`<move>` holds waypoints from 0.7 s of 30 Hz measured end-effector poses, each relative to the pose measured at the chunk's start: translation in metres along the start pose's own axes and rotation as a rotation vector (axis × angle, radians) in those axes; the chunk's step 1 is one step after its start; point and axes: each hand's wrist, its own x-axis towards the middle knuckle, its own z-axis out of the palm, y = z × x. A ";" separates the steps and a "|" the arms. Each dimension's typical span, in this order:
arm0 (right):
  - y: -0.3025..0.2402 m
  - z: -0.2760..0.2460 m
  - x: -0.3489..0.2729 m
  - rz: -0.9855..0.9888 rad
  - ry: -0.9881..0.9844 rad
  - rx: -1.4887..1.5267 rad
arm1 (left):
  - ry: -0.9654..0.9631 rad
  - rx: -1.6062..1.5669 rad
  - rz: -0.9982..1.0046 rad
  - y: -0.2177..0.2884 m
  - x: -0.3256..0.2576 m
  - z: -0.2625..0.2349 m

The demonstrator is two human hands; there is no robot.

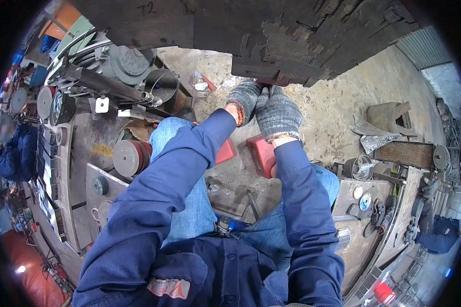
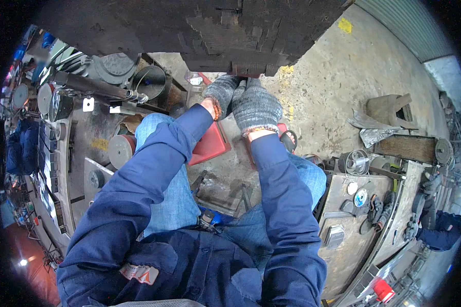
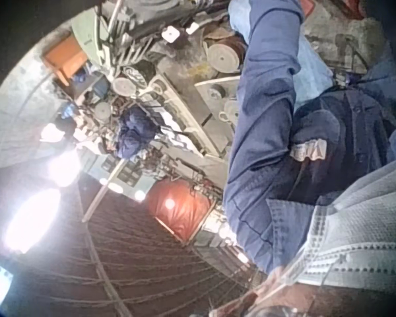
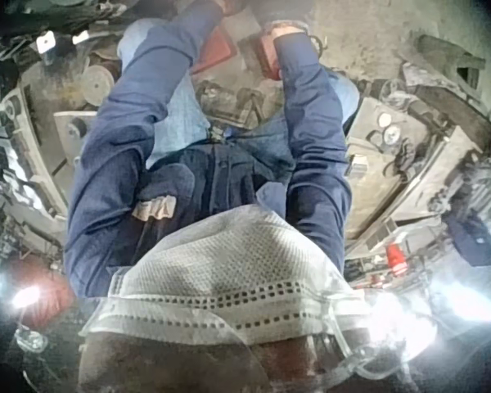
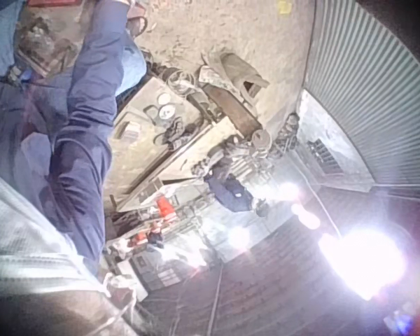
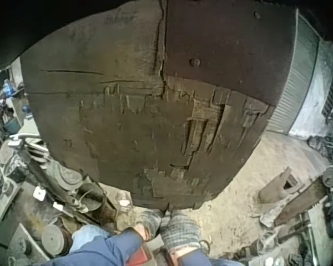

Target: Grinding and finishing the edges of small rectangular metal plates using a stationary belt grinder.

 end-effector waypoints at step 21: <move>0.003 0.003 -0.003 0.011 0.024 -0.007 | 0.005 -0.032 -0.058 0.016 -0.004 -0.010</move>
